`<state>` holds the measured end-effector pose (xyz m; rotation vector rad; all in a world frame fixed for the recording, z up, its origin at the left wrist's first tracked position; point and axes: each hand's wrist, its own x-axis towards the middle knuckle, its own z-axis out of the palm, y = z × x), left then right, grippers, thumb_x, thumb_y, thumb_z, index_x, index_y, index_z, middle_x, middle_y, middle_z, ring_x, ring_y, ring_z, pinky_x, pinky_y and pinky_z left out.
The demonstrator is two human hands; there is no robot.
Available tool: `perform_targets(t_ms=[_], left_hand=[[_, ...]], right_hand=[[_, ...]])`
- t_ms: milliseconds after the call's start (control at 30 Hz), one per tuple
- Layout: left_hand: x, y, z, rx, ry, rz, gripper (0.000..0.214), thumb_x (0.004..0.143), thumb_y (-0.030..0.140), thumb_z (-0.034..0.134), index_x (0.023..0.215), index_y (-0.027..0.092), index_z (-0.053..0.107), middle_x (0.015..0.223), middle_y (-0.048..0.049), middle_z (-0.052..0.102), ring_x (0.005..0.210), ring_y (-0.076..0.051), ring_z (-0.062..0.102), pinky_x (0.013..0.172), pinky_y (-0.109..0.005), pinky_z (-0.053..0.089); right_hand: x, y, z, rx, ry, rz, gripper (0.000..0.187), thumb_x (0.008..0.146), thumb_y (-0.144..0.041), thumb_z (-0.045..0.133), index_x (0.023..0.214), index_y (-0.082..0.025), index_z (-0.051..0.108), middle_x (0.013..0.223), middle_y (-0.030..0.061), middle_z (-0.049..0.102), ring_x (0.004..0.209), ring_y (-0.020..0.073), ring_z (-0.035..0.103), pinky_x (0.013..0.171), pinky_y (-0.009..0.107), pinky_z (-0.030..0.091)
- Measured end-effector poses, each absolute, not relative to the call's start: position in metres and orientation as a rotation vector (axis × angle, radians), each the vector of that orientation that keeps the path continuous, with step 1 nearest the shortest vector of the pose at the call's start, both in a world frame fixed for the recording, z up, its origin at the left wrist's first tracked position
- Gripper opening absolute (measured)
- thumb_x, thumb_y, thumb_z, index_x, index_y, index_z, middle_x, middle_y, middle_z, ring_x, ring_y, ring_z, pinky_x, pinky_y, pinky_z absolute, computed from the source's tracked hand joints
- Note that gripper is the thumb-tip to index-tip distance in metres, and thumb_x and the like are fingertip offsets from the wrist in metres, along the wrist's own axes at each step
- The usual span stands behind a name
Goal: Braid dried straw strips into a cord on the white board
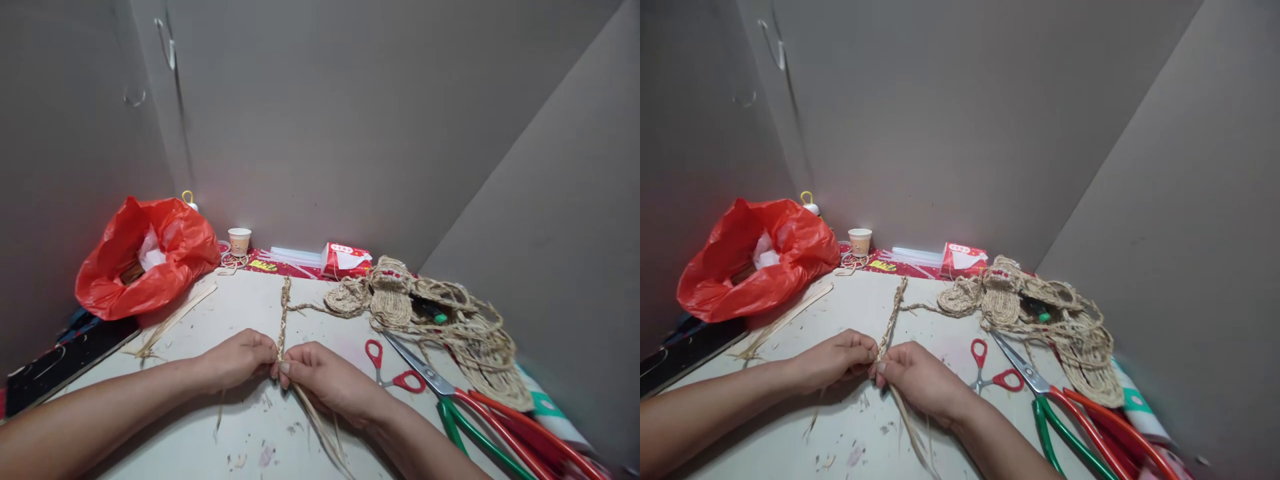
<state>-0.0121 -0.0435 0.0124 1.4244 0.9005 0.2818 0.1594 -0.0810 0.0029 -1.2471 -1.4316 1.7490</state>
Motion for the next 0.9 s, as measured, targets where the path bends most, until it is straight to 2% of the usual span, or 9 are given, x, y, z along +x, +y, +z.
perform_targets(t_ms=[100,167,400,500,600,667,700,833,900], left_hand=[[-0.013,-0.043,0.011,1.345,0.882,0.237,0.020,0.076,0.029,0.047,0.062,0.016,0.053,0.038,0.0083,0.030,0.034,-0.006,0.019,0.037,-0.025,0.011],[-0.014,-0.043,0.011,1.311,0.839,0.220,0.020,0.076,0.032,0.050,0.065,0.016,0.055,0.039,0.0091,0.030,0.033,-0.006,0.017,0.035,-0.024,0.010],[-0.015,-0.046,0.013,1.361,0.855,0.303,0.022,0.075,0.030,0.053,0.059,0.016,0.049,0.041,0.0090,0.035,0.035,-0.004,0.022,0.037,-0.022,0.014],[-0.013,-0.047,0.007,1.402,0.844,0.375,0.025,0.075,0.031,0.054,0.058,0.015,0.049,0.045,0.0079,0.038,0.040,-0.003,0.024,0.042,-0.021,0.017],[-0.012,-0.049,0.001,1.395,0.807,0.438,0.022,0.074,0.030,0.055,0.060,0.014,0.052,0.050,0.0044,0.048,0.043,-0.004,0.031,0.043,-0.021,0.020],[-0.012,-0.051,0.000,1.339,0.796,0.433,0.019,0.073,0.029,0.053,0.061,0.014,0.053,0.052,0.0020,0.053,0.041,-0.005,0.034,0.041,-0.021,0.020],[-0.012,-0.052,0.001,1.303,0.809,0.424,0.019,0.073,0.029,0.053,0.060,0.015,0.052,0.049,0.0024,0.052,0.039,-0.005,0.032,0.039,-0.022,0.018],[-0.011,-0.056,0.003,1.220,0.915,0.432,0.024,0.072,0.034,0.057,0.057,0.018,0.047,0.036,0.0091,0.031,0.033,-0.005,0.020,0.035,-0.023,0.011],[-0.010,-0.057,0.003,1.221,0.931,0.453,0.026,0.071,0.036,0.059,0.058,0.017,0.048,0.037,0.0092,0.031,0.033,-0.004,0.022,0.035,-0.022,0.012]], right_hand=[[0.158,-0.084,0.003,-1.344,-1.608,1.574,0.018,0.079,-0.022,0.051,0.066,-0.013,0.060,0.056,-0.0029,0.049,0.050,0.0075,0.034,0.047,0.020,0.025],[0.158,-0.086,0.005,-1.395,-1.727,1.463,0.020,0.081,-0.021,0.048,0.066,-0.014,0.059,0.058,-0.0025,0.049,0.054,0.0093,0.036,0.051,0.021,0.028],[0.166,-0.088,0.017,-1.472,-1.957,1.124,0.027,0.083,-0.025,0.046,0.057,-0.018,0.045,0.057,-0.0023,0.044,0.058,0.0119,0.039,0.053,0.023,0.030],[0.165,-0.090,0.019,-1.524,-1.892,1.206,0.026,0.083,-0.026,0.045,0.059,-0.017,0.049,0.055,-0.0029,0.041,0.055,0.0114,0.037,0.050,0.023,0.027],[0.154,-0.097,0.016,-1.566,-1.697,1.371,0.027,0.085,-0.030,0.042,0.065,-0.017,0.054,0.051,-0.0047,0.036,0.049,0.0109,0.032,0.047,0.023,0.025],[0.144,-0.103,0.012,-1.574,-1.663,1.340,0.028,0.086,-0.030,0.041,0.065,-0.017,0.054,0.051,-0.0038,0.040,0.050,0.0116,0.036,0.049,0.023,0.028],[0.140,-0.106,0.010,-1.569,-1.699,1.281,0.028,0.086,-0.029,0.040,0.064,-0.017,0.053,0.053,-0.0023,0.044,0.053,0.0124,0.040,0.051,0.023,0.030],[0.131,-0.114,0.003,-1.607,-1.884,0.990,0.027,0.086,-0.026,0.040,0.065,-0.018,0.053,0.066,0.0058,0.061,0.062,0.0169,0.051,0.060,0.026,0.035],[0.129,-0.117,0.001,-1.646,-1.921,0.938,0.023,0.086,-0.026,0.043,0.069,-0.018,0.057,0.069,0.0080,0.064,0.062,0.0180,0.053,0.060,0.027,0.034]])
